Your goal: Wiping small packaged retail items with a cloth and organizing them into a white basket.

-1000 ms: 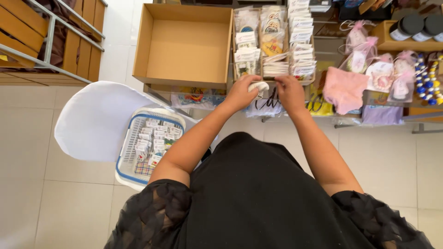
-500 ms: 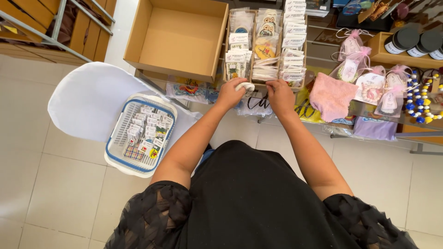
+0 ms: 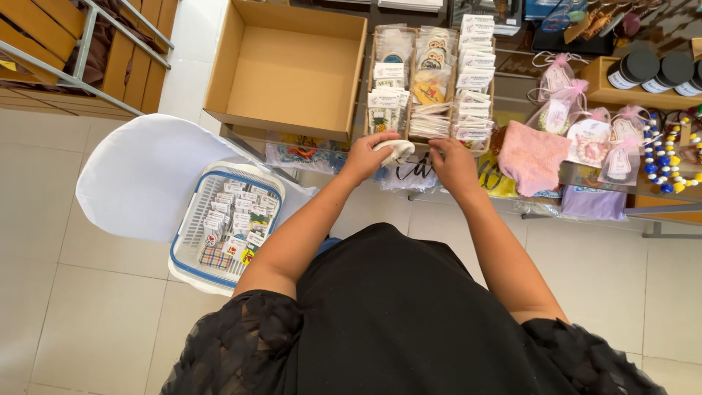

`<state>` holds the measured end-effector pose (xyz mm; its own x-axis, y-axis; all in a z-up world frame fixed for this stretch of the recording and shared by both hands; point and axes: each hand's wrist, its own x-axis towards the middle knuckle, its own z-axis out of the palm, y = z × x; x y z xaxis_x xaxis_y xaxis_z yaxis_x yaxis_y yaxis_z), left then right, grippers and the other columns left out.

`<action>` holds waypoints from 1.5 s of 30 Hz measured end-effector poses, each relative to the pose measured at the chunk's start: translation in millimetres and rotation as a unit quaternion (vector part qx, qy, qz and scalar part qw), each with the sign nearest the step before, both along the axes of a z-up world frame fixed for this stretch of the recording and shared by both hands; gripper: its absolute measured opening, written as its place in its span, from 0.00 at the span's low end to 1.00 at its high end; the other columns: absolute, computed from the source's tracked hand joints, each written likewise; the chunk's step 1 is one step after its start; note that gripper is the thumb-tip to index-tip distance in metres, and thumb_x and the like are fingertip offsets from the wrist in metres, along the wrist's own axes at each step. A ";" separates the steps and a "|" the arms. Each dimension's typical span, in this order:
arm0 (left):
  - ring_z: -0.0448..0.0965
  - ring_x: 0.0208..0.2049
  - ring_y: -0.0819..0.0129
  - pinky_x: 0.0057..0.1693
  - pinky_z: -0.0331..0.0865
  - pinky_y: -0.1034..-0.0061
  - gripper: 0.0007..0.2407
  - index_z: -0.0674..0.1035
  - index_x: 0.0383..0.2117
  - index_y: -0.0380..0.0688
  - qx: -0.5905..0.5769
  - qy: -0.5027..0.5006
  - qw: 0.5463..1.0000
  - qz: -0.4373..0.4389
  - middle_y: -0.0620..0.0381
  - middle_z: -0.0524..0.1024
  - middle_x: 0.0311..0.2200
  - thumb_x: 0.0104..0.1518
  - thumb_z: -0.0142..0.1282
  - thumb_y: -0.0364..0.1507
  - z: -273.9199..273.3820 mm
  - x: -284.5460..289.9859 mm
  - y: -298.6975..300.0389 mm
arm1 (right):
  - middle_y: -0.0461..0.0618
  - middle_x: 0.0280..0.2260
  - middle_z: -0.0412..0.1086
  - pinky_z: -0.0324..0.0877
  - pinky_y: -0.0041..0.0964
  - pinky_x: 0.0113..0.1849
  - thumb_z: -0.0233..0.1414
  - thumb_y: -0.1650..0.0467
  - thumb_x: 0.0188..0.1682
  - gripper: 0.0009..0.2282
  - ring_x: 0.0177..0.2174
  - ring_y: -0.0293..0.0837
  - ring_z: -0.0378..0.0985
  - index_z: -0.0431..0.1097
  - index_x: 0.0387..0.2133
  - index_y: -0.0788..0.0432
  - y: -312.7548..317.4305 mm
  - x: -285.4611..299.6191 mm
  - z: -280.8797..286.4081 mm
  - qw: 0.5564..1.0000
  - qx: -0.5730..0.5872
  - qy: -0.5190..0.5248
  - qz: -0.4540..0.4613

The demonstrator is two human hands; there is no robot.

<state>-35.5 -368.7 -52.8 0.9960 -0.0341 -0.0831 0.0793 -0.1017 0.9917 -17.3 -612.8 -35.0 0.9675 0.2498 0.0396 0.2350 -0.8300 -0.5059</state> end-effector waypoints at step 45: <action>0.79 0.48 0.71 0.57 0.72 0.70 0.16 0.83 0.50 0.52 -0.097 0.058 0.993 -0.025 0.55 0.82 0.43 0.54 0.57 0.28 38.7 -7.2 233.9 | 0.55 0.40 0.73 0.75 0.42 0.31 0.60 0.71 0.52 0.11 0.30 0.52 0.81 0.79 0.47 0.51 213.4 26.1 15.8 0.994 0.072 -0.009 -0.086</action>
<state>-42.7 -134.9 -14.2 0.9769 -0.1096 -0.1837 0.1932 0.0833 0.9776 8.8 -399.4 -19.2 0.9942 0.0710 0.0802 0.1055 -0.7786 -0.6186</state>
